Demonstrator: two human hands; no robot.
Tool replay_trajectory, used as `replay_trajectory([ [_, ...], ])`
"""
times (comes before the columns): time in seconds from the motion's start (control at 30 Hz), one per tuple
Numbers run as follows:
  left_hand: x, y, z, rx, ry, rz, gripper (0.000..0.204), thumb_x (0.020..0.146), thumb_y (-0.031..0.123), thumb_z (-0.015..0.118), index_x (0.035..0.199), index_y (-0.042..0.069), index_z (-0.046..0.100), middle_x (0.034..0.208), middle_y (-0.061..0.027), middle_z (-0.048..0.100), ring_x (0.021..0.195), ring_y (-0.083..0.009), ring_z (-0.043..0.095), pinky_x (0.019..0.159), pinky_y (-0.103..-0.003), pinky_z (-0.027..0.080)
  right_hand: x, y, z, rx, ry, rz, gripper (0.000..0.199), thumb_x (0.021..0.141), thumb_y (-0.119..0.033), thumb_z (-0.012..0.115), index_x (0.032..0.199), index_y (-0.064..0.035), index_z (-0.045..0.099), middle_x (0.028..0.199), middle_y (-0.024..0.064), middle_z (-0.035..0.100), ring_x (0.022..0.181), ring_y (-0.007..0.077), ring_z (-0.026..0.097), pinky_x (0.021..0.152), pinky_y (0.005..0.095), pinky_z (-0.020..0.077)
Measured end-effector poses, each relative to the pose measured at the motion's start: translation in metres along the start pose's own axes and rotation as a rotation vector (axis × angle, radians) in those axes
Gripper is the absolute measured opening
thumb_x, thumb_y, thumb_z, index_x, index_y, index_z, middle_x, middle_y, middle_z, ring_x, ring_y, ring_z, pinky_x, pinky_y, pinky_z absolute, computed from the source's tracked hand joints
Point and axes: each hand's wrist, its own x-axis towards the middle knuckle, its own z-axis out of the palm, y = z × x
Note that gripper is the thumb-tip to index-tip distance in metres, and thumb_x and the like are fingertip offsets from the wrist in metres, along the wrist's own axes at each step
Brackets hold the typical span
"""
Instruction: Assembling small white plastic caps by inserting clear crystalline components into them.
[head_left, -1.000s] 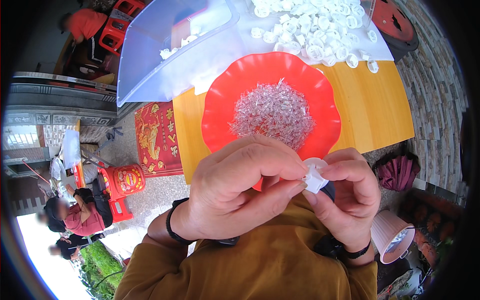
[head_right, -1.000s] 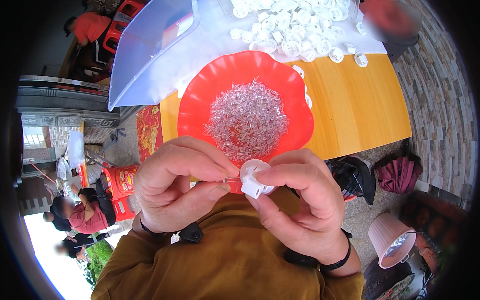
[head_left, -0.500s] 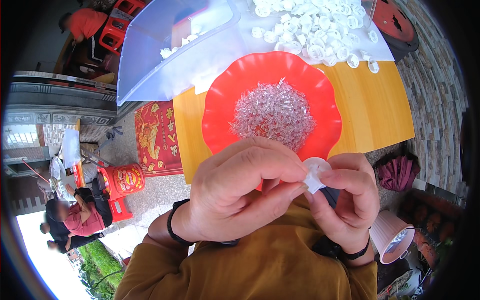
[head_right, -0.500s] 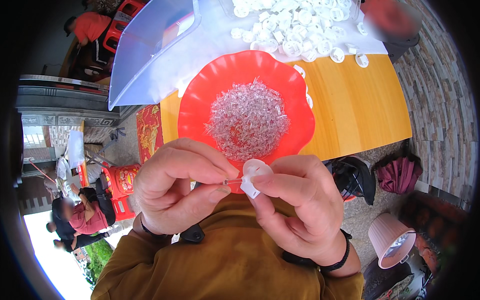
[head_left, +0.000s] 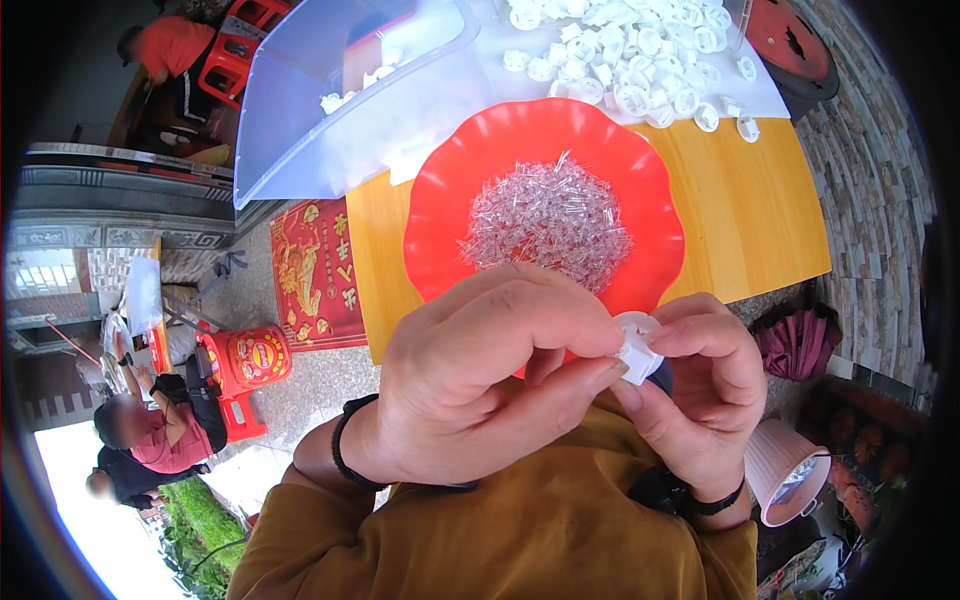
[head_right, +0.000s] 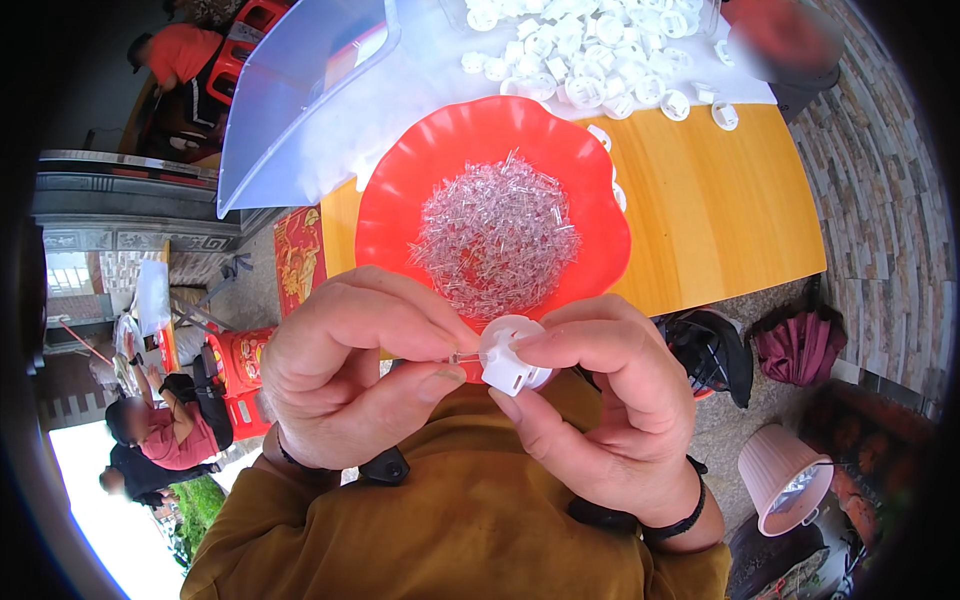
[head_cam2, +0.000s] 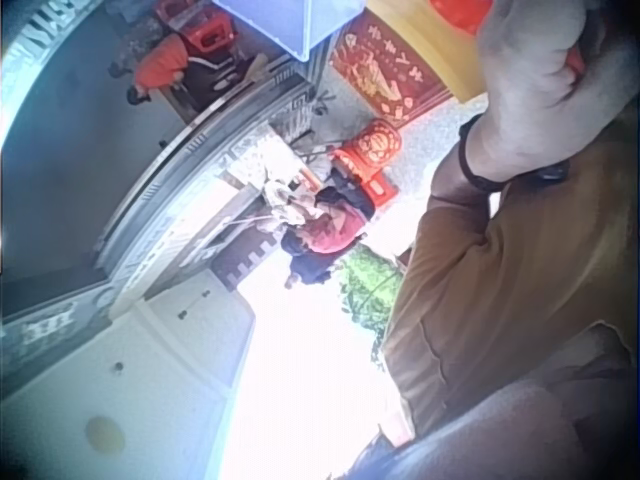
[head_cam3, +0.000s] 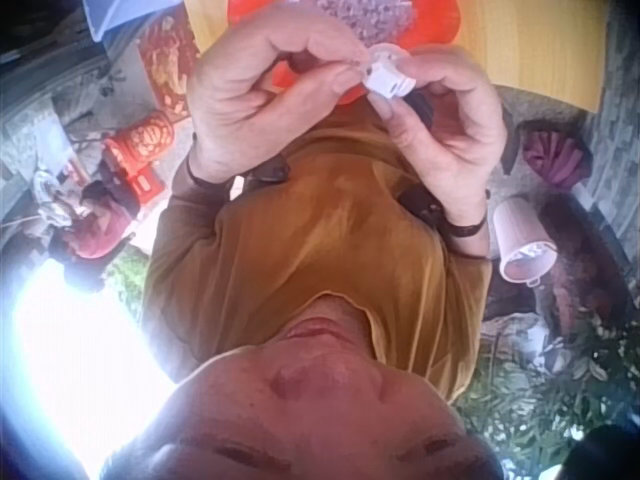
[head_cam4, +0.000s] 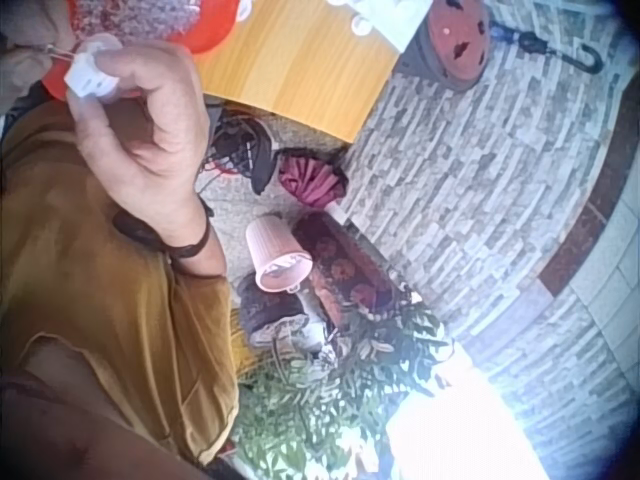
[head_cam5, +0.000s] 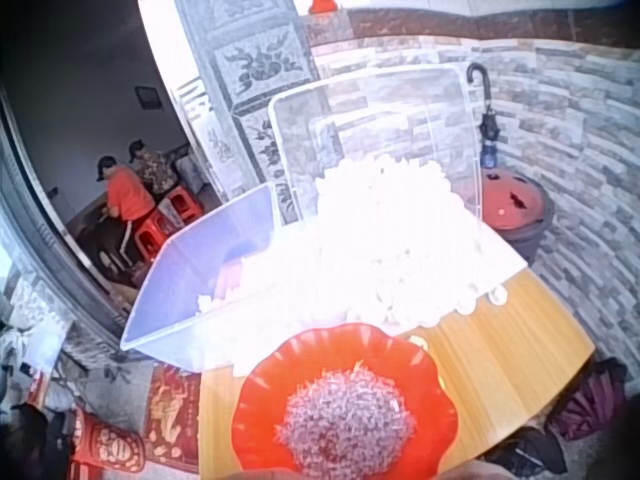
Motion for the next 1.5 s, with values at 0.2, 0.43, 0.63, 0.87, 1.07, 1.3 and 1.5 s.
replay_trajectory([
  [0.2, -0.0004, 0.0009, 0.0006, 0.017, 0.018, -0.008, 0.026, 0.071, -0.013, 0.061, 0.094, -0.002, 0.056, 0.091, -0.0163, 0.059, 0.081, -0.0176, 0.059, 0.069, -0.026, 0.048, 0.0006, -0.0014, -0.0013, -0.067, -0.015, -0.015, 0.036, 0.068, 0.011, 0.065, 0.101, -0.0015, 0.056, 0.093, 0.011, 0.056, 0.081, 0.017, 0.058, 0.071, 0.0251, 0.0453],
  [0.43, 0.0004, 0.0003, 0.0008, 0.06, 0.032, 0.034, 0.025, 0.07, -0.013, 0.062, 0.092, -0.003, 0.056, 0.088, -0.0159, 0.06, 0.08, -0.0168, 0.058, 0.067, -0.024, 0.047, -0.0002, -0.0013, -0.0015, -0.055, -0.012, -0.011, 0.036, 0.069, 0.01, 0.065, 0.101, -0.0016, 0.056, 0.094, 0.0109, 0.056, 0.081, 0.0163, 0.057, 0.071, 0.0246, 0.0452],
  [0.63, -0.0005, -0.0008, -0.0006, 0.058, 0.01, 0.034, 0.025, 0.07, -0.014, 0.061, 0.092, -0.003, 0.056, 0.088, -0.0158, 0.06, 0.077, -0.0168, 0.059, 0.067, -0.025, 0.047, 0.0, -0.0003, -0.0015, -0.058, -0.01, -0.015, 0.036, 0.068, 0.01, 0.066, 0.101, -0.002, 0.056, 0.093, 0.0106, 0.056, 0.08, 0.0163, 0.057, 0.07, 0.0246, 0.0451],
  [0.87, -0.0017, 0.0, -0.0002, 0.039, 0.009, 0.003, 0.026, 0.07, -0.015, 0.06, 0.092, -0.003, 0.056, 0.087, -0.016, 0.059, 0.077, -0.0171, 0.06, 0.066, -0.025, 0.047, -0.0007, -0.0015, -0.0036, -0.159, -0.002, -0.047, 0.037, 0.067, 0.008, 0.067, 0.1, -0.0033, 0.057, 0.089, 0.0105, 0.057, 0.074, 0.018, 0.057, 0.065, 0.0259, 0.0443],
  [1.07, -0.0034, 0.0011, 0.0015, 0.1, 0.008, 0.031, 0.026, 0.069, -0.015, 0.061, 0.092, -0.004, 0.056, 0.088, -0.0159, 0.06, 0.076, -0.0168, 0.059, 0.066, -0.024, 0.047, 0.0015, -0.002, -0.0031, -0.305, -0.022, -0.168, 0.039, 0.065, 0.009, 0.067, 0.1, -0.0032, 0.057, 0.087, 0.0117, 0.057, 0.07, 0.0195, 0.058, 0.06, 0.0262, 0.0448],
  [1.3, -0.0021, -0.0047, 0.004, 0.163, 0.018, 0.13, 0.026, 0.07, -0.015, 0.06, 0.093, -0.003, 0.056, 0.088, -0.0159, 0.06, 0.076, -0.017, 0.06, 0.064, -0.025, 0.048, 0.0002, -0.0025, -0.0015, -0.32, -0.001, -0.143, 0.037, 0.065, 0.01, 0.067, 0.098, -0.0018, 0.057, 0.087, 0.0131, 0.06, 0.071, 0.0205, 0.06, 0.06, 0.0262, 0.0466],
  [1.5, -0.0028, -0.0031, 0.0031, 0.143, 0.027, 0.122, 0.026, 0.07, -0.015, 0.06, 0.093, -0.003, 0.056, 0.088, -0.0159, 0.06, 0.074, -0.0174, 0.06, 0.062, -0.025, 0.048, -0.001, -0.0037, -0.0012, -0.214, 0.001, -0.085, 0.035, 0.066, 0.011, 0.066, 0.098, 0.0003, 0.057, 0.088, 0.0139, 0.062, 0.076, 0.0215, 0.062, 0.064, 0.0268, 0.0484],
])
